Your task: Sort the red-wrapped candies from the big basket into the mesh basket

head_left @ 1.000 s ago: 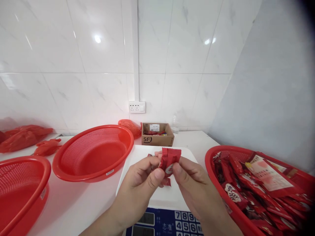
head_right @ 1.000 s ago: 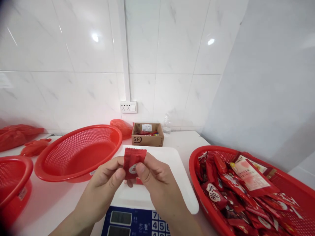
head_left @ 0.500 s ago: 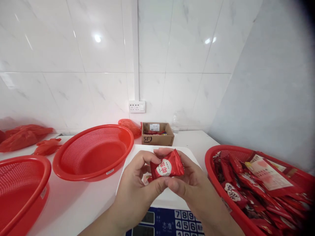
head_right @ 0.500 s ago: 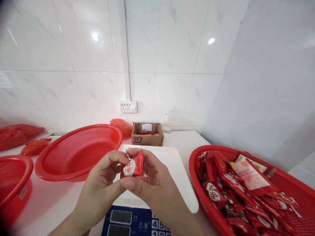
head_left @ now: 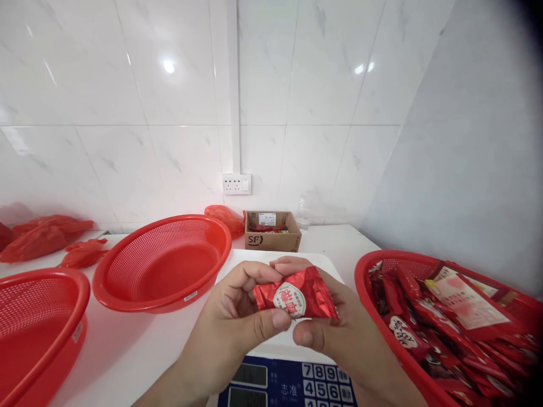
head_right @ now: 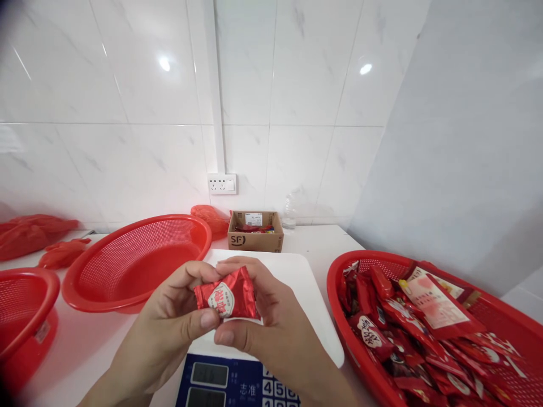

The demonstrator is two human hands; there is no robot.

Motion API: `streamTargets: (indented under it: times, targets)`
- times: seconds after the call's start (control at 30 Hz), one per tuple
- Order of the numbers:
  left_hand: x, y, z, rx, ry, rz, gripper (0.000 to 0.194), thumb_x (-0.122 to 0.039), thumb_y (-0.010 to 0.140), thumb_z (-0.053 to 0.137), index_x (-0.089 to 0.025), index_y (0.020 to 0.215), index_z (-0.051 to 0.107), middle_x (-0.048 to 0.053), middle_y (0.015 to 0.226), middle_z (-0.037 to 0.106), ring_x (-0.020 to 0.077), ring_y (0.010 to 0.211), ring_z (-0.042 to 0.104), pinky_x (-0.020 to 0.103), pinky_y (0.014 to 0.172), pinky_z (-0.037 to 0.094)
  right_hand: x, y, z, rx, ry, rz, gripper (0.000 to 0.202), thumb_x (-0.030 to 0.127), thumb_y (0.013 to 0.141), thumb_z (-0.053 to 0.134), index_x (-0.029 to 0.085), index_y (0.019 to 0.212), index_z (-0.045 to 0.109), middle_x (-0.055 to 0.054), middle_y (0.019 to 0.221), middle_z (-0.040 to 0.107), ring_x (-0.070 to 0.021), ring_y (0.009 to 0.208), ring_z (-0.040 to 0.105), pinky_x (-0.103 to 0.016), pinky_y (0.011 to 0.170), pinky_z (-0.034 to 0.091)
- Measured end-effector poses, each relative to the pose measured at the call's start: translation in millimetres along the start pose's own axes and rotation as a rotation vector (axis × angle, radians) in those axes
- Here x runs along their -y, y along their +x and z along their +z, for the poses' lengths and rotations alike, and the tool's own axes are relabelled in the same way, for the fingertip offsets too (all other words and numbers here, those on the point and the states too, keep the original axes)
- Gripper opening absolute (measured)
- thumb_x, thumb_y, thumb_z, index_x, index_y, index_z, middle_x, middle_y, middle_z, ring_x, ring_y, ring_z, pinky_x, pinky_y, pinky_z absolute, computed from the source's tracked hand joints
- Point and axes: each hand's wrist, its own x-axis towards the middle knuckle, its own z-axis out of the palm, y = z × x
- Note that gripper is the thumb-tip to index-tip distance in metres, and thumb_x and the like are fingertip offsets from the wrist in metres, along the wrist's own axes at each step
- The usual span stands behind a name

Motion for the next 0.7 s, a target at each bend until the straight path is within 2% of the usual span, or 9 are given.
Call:
streamTargets:
  times: [0.1, 0.23, 0.37, 0.5, 0.6, 0.7]
  targets:
    - [-0.3, -0.9, -0.2, 0.004, -0.055, -0.083, 0.02, -0.016, 0.076, 0.088, -0.021, 0.087, 0.072, -0.003, 0.079, 0.075, 0.0065, 0.067, 0.067, 0.014, 0.065, 0.055, -2.2, 0.7, -0.2, -0.017, -0.033, -0.04, 0.04, 0.049, 0.069, 0.09, 0.034, 0.105, 0.079, -0.004, 0.12, 0.066, -0.0245, 0.103, 0.067, -0.038, 0.089, 0.057]
    - [1.6, -0.9, 2.3, 0.012, -0.136, -0.134, 0.021, -0.018, 0.076, 0.088, -0.019, 0.083, 0.068, -0.003, 0.079, 0.075, 0.0062, 0.066, 0.068, 0.013, 0.062, 0.055, -5.7, 0.0, 0.0, 0.019, -0.006, -0.062, 0.028, 0.044, 0.077, 0.086, 0.036, 0.103, 0.078, -0.002, 0.113, 0.064, -0.0205, 0.093, 0.066, -0.035, 0.079, 0.058]
    - [3.9, 0.5, 3.6, 0.015, -0.157, -0.119, 0.021, -0.019, 0.078, 0.087, -0.019, 0.085, 0.067, -0.004, 0.075, 0.073, 0.0058, 0.067, 0.068, 0.014, 0.065, 0.055, -7.6, -1.9, 1.6, 0.009, -0.007, -0.117, 0.021, 0.038, 0.08, 0.085, 0.036, 0.1, 0.077, -0.001, 0.107, 0.062, -0.017, 0.089, 0.064, -0.029, 0.071, 0.055]
    - [4.9, 1.8, 2.8, 0.015, -0.142, -0.084, 0.02, -0.018, 0.08, 0.085, -0.02, 0.087, 0.066, -0.004, 0.075, 0.073, 0.0052, 0.067, 0.066, 0.014, 0.067, 0.055, -6.6, -2.1, 2.1, 0.024, -0.007, -0.097, 0.024, 0.04, 0.081, 0.083, 0.037, 0.104, 0.076, -0.001, 0.109, 0.062, -0.0143, 0.081, 0.061, -0.026, 0.062, 0.051]
    - [4.9, 1.5, 1.6, 0.005, -0.118, -0.07, 0.021, -0.017, 0.08, 0.085, -0.02, 0.088, 0.066, -0.003, 0.077, 0.073, 0.0065, 0.07, 0.066, 0.015, 0.066, 0.055, -6.4, -0.8, 0.8, 0.025, -0.019, -0.097, 0.032, 0.047, 0.077, 0.085, 0.037, 0.106, 0.076, -0.002, 0.109, 0.062, -0.0157, 0.08, 0.062, -0.026, 0.061, 0.052]
    - [5.1, 0.5, 0.8, 0.014, -0.087, -0.065, 0.022, -0.019, 0.08, 0.085, -0.021, 0.091, 0.066, -0.004, 0.076, 0.072, 0.0065, 0.069, 0.064, 0.015, 0.066, 0.055, -7.1, 0.1, 0.7, -0.023, -0.023, -0.131, 0.027, 0.048, 0.077, 0.084, 0.033, 0.099, 0.078, -0.004, 0.107, 0.062, -0.0177, 0.082, 0.062, -0.027, 0.059, 0.055]
